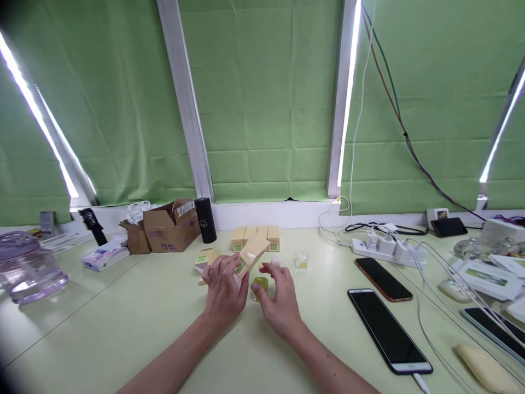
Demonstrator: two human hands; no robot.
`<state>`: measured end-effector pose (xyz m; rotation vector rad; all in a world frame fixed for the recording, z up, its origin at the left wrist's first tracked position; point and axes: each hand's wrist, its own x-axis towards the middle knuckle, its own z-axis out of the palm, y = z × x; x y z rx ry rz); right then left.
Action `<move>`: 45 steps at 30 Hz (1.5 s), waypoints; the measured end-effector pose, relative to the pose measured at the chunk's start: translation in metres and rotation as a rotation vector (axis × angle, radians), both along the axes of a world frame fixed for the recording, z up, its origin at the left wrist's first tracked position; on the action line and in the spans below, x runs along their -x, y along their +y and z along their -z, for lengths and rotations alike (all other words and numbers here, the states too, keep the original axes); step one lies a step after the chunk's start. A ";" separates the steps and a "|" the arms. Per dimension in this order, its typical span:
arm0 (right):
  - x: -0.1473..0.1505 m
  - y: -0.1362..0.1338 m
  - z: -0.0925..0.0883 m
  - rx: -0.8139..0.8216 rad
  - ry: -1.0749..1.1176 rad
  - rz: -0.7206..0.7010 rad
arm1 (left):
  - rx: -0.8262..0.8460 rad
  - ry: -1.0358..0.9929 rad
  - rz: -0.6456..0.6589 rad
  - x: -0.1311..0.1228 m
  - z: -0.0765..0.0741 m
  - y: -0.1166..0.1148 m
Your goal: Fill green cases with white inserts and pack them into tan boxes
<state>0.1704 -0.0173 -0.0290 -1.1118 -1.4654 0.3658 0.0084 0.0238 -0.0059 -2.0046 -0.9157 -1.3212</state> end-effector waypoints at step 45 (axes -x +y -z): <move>-0.021 0.003 -0.004 -0.463 -0.273 0.104 | 0.135 -0.071 0.380 0.008 -0.003 -0.008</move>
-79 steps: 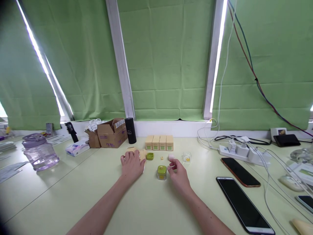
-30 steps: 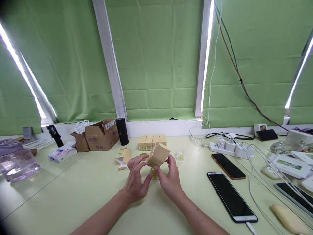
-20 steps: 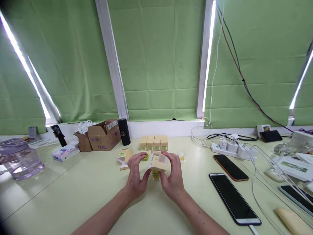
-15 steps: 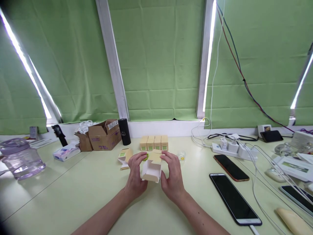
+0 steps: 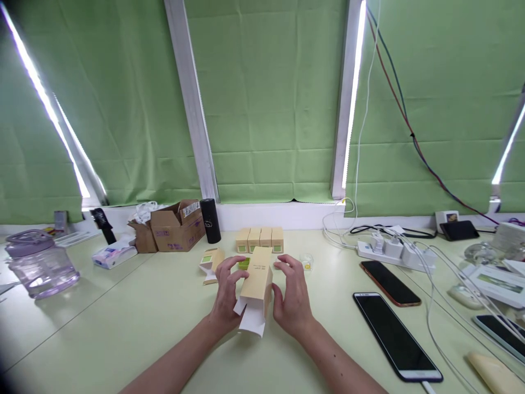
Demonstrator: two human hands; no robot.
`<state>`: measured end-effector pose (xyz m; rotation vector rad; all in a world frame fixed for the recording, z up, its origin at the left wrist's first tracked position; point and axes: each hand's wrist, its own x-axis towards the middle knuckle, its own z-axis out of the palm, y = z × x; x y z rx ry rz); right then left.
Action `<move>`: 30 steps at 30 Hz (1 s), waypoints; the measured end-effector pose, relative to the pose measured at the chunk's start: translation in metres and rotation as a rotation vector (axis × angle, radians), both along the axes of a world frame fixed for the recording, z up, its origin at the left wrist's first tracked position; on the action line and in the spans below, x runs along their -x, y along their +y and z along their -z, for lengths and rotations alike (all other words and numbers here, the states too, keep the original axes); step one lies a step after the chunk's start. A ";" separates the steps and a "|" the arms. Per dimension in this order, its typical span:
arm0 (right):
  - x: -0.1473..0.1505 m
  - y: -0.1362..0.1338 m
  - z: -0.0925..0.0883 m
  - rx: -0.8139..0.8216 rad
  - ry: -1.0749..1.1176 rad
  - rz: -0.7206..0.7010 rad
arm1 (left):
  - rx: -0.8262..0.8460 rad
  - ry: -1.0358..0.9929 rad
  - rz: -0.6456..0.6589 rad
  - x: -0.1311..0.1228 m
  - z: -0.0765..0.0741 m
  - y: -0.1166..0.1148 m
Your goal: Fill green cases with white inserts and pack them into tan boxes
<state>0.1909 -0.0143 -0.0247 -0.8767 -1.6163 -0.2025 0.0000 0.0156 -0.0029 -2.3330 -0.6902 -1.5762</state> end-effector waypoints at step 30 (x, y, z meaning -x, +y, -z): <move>0.005 -0.008 -0.004 0.143 0.021 -0.149 | 1.104 -0.781 0.660 -0.010 0.002 0.009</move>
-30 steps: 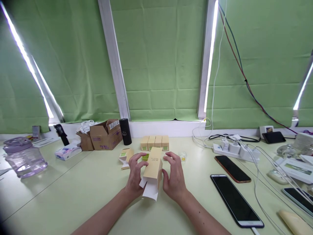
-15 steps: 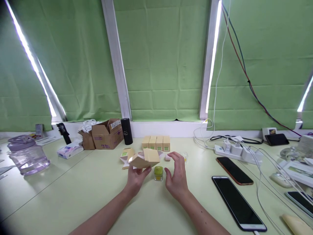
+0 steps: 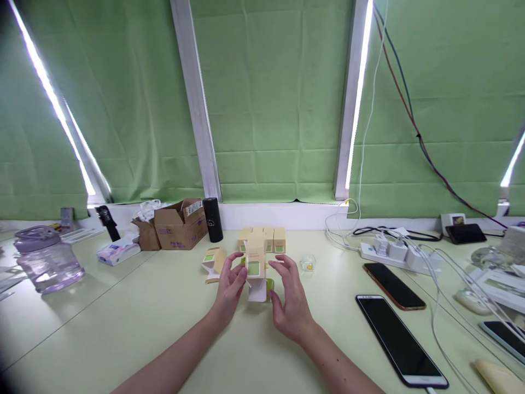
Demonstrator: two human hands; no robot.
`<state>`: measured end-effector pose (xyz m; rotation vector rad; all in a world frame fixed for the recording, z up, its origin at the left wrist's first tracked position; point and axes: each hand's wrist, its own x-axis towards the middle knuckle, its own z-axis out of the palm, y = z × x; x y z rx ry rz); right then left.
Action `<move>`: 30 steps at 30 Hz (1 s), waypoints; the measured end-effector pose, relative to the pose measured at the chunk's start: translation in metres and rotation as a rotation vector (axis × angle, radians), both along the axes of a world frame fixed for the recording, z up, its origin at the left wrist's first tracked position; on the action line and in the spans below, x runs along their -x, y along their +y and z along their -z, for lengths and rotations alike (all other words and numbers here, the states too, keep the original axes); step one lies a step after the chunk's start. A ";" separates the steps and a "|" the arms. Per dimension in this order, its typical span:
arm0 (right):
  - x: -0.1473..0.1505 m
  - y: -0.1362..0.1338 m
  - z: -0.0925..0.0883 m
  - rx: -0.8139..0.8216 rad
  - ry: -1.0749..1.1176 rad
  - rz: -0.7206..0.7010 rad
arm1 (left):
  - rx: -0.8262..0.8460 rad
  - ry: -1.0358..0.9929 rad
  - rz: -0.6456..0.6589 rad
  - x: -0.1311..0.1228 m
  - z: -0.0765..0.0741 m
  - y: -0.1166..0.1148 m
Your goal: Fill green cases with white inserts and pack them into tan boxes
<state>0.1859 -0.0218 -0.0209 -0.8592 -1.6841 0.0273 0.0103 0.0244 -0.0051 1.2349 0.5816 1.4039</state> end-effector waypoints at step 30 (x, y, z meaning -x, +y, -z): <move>-0.002 0.005 0.001 0.193 0.257 -0.179 | -0.482 0.387 -0.065 0.005 0.005 -0.006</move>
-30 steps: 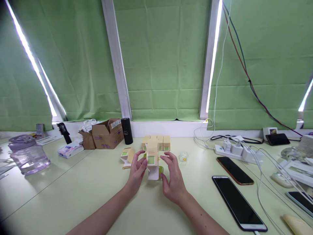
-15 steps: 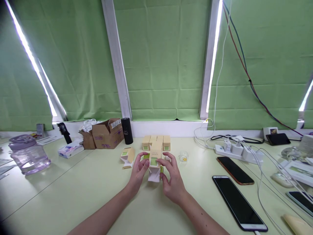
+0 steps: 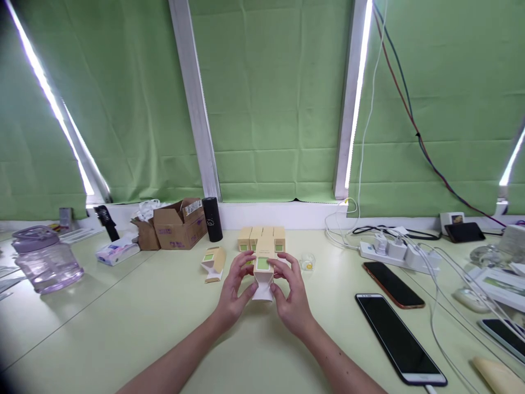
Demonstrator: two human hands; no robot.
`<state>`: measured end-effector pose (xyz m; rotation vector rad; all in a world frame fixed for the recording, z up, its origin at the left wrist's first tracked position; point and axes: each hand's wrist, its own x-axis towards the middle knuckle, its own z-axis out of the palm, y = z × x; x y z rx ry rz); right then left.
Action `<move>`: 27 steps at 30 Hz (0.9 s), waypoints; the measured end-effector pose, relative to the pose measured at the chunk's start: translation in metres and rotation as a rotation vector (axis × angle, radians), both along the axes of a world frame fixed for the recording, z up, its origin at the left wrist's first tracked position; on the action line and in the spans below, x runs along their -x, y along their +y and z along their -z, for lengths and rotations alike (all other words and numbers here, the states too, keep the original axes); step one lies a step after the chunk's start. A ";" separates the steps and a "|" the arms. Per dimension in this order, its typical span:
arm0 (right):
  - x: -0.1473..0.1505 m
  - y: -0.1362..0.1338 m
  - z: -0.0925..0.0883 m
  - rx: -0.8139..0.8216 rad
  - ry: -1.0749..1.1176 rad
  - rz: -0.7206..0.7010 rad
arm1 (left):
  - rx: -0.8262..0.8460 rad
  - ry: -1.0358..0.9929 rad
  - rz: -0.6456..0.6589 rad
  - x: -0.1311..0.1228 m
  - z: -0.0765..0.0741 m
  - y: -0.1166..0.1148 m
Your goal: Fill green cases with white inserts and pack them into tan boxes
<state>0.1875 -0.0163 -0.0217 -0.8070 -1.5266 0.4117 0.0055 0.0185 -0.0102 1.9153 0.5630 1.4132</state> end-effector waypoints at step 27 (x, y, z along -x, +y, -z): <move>0.003 -0.003 -0.001 0.068 0.027 -0.048 | 0.111 -0.110 -0.132 -0.010 0.002 0.007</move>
